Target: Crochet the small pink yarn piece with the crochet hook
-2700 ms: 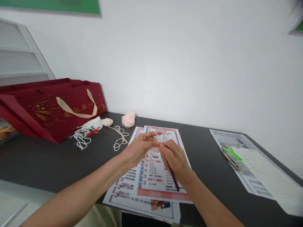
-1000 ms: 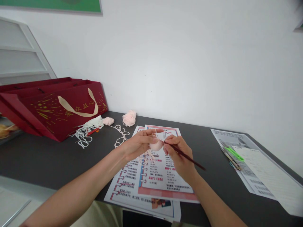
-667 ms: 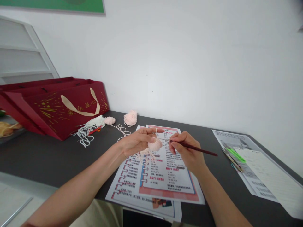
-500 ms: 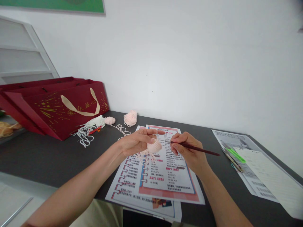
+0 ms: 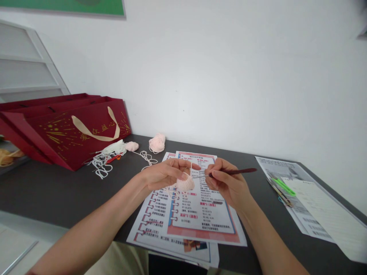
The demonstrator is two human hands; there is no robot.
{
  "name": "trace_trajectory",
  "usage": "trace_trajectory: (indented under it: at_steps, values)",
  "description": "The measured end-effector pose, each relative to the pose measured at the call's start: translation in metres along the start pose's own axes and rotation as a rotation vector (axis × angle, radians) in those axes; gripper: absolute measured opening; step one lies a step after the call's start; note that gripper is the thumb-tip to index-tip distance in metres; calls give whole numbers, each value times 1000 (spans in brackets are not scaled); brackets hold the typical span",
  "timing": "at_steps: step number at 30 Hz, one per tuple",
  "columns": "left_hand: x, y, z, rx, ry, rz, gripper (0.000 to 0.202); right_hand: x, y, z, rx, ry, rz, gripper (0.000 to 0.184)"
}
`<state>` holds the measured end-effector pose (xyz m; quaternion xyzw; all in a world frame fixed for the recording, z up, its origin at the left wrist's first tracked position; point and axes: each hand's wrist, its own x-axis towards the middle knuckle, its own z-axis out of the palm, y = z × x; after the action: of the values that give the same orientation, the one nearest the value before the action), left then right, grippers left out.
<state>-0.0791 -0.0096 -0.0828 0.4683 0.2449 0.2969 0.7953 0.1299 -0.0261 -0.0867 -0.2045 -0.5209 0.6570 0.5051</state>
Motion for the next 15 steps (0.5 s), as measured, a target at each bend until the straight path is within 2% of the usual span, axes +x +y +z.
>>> trace_trajectory:
  at_steps: [3, 6, 15]
  values:
    - [0, 0, 5, 123, 81, 129, 35, 1, 2, 3, 34, 31, 40, 17]
    - [1, -2, 9, 219, 145, 236, 34, 0, 5, 2, -56, 61, -17, 17]
    - [3, -7, 16, 381, 305, 330, 35, -7, 11, -1, -508, 120, -239, 17]
